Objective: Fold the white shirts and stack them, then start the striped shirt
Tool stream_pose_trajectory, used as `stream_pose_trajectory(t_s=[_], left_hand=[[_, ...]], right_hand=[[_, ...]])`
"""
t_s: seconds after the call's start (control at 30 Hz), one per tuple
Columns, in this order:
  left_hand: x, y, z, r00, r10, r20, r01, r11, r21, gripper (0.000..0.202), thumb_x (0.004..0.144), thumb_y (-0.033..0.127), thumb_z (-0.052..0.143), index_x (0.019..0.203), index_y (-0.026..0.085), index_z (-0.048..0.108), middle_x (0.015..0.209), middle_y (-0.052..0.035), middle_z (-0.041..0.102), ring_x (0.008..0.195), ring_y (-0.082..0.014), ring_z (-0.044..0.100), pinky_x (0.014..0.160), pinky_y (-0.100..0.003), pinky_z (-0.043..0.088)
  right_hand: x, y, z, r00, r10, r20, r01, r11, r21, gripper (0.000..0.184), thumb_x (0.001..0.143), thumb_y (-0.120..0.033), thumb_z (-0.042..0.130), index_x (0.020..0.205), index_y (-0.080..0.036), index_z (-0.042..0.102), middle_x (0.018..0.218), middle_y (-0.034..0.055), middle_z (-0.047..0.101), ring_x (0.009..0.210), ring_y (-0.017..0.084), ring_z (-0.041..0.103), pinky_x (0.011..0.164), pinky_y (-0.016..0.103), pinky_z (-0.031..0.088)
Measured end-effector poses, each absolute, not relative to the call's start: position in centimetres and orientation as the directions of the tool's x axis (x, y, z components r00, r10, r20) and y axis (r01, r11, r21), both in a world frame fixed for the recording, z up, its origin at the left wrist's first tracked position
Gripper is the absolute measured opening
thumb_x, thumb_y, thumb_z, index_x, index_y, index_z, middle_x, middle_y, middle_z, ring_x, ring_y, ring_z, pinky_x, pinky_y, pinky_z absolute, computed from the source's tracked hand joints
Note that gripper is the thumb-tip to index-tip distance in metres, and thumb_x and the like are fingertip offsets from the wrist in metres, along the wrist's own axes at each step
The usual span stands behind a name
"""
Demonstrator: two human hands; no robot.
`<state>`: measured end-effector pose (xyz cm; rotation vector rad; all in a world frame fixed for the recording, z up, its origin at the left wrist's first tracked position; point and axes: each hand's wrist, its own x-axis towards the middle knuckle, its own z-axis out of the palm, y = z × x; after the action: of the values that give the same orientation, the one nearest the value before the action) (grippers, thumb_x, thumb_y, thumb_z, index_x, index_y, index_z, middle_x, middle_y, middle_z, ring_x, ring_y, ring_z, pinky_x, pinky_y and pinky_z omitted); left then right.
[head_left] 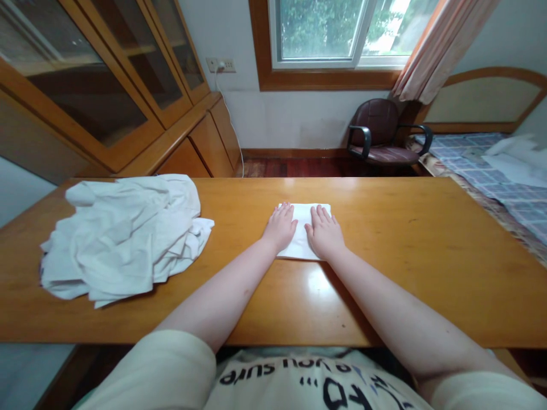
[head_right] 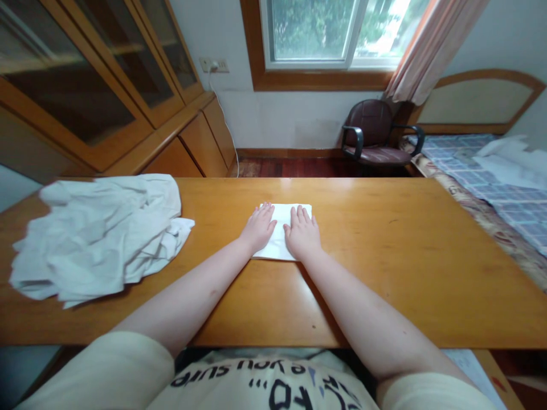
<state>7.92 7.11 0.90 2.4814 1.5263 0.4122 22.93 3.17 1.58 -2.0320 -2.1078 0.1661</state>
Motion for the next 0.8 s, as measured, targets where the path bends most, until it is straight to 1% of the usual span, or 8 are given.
stream_pose_trajectory(t_s=[0.1, 0.23, 0.33, 0.5, 0.57, 0.67, 0.7, 0.8], left_hand=[[7.8, 4.9, 0.9, 0.537, 0.828, 0.159, 0.779, -0.559, 0.283, 0.050, 0.092, 0.025, 0.036, 0.138, 0.008, 0.043, 0.146, -0.0174, 0.040, 0.139, -0.0244, 0.031, 0.116, -0.041, 0.018], [7.2, 2.5, 0.6, 0.522, 0.847, 0.095, 0.808, -0.528, 0.263, 0.074, 0.087, 0.048, 0.049, 0.145, 0.005, 0.030, 0.153, -0.0208, 0.022, 0.143, -0.0297, 0.017, 0.116, -0.046, 0.015], [6.9, 2.1, 0.5, 0.482, 0.875, 0.040, 0.837, -0.474, 0.273, 0.085, 0.083, 0.055, 0.050, 0.147, 0.005, 0.024, 0.155, -0.0211, 0.014, 0.144, -0.0299, 0.011, 0.116, -0.046, 0.013], [7.0, 2.4, 0.6, 0.450, 0.893, -0.001, 0.859, -0.433, 0.272, 0.093, 0.080, 0.058, 0.052, 0.148, 0.002, 0.020, 0.155, -0.0230, 0.010, 0.144, -0.0309, 0.007, 0.116, -0.046, 0.011], [7.1, 2.5, 0.7, 0.448, 0.894, -0.001, 0.861, -0.431, 0.271, 0.093, 0.080, 0.059, 0.051, 0.148, 0.003, 0.020, 0.156, -0.0222, 0.010, 0.144, -0.0305, 0.006, 0.116, -0.045, 0.011], [7.2, 2.4, 0.9, 0.439, 0.898, -0.005, 0.863, -0.420, 0.281, 0.091, 0.081, 0.060, 0.049, 0.148, 0.004, 0.021, 0.156, -0.0206, 0.012, 0.145, -0.0295, 0.007, 0.116, -0.045, 0.011], [7.2, 2.3, 1.0, 0.434, 0.901, -0.009, 0.864, -0.414, 0.287, 0.091, 0.080, 0.060, 0.049, 0.148, 0.005, 0.022, 0.156, -0.0204, 0.013, 0.145, -0.0294, 0.008, 0.116, -0.045, 0.011], [7.3, 2.2, 1.2, 0.419, 0.908, -0.021, 0.863, -0.390, 0.322, 0.091, 0.079, 0.057, 0.052, 0.147, 0.004, 0.022, 0.156, -0.0208, 0.013, 0.145, -0.0292, 0.009, 0.117, -0.044, 0.011]], right_hand=[[23.0, 3.2, 1.5, -0.006, 0.998, 0.061, 0.971, 0.020, -0.236, 0.059, 0.096, -0.036, 0.030, 0.147, -0.008, 0.028, 0.153, 0.0150, 0.027, 0.141, 0.026, 0.024, 0.112, 0.046, 0.020], [23.0, 3.1, 1.5, 0.016, 0.998, 0.060, 0.969, -0.001, -0.248, 0.060, 0.096, -0.038, 0.031, 0.147, -0.009, 0.027, 0.153, 0.0148, 0.027, 0.141, 0.025, 0.023, 0.112, 0.043, 0.020], [22.9, 2.9, 1.8, 0.046, 0.997, 0.055, 0.967, -0.030, -0.252, 0.063, 0.094, -0.041, 0.032, 0.147, -0.006, 0.028, 0.153, 0.0160, 0.026, 0.141, 0.026, 0.023, 0.111, 0.043, 0.022], [21.6, 3.9, 2.5, 0.093, 0.993, 0.071, 0.980, -0.078, -0.184, 0.062, 0.092, -0.034, 0.035, 0.138, 0.006, 0.038, 0.143, 0.0271, 0.040, 0.135, 0.033, 0.033, 0.110, 0.050, 0.019], [21.1, 4.7, 2.6, -0.007, 0.996, 0.090, 0.986, 0.022, -0.165, 0.058, 0.092, -0.033, 0.034, 0.139, 0.003, 0.039, 0.145, 0.0249, 0.038, 0.137, 0.031, 0.031, 0.111, 0.049, 0.017], [21.2, 5.2, 2.3, -0.186, 0.980, 0.076, 0.962, 0.198, -0.186, 0.058, 0.094, -0.036, 0.033, 0.144, -0.006, 0.034, 0.152, 0.0169, 0.029, 0.141, 0.026, 0.024, 0.112, 0.044, 0.018], [21.5, 5.2, 2.1, -0.183, 0.981, 0.066, 0.962, 0.192, -0.196, 0.060, 0.094, -0.039, 0.034, 0.144, -0.006, 0.033, 0.152, 0.0168, 0.029, 0.141, 0.026, 0.024, 0.112, 0.042, 0.019], [22.7, 4.5, 1.6, -0.049, 0.998, 0.033, 0.975, 0.054, -0.213, 0.072, 0.091, -0.049, 0.037, 0.144, -0.002, 0.030, 0.150, 0.0207, 0.031, 0.139, 0.028, 0.027, 0.111, 0.043, 0.021]])
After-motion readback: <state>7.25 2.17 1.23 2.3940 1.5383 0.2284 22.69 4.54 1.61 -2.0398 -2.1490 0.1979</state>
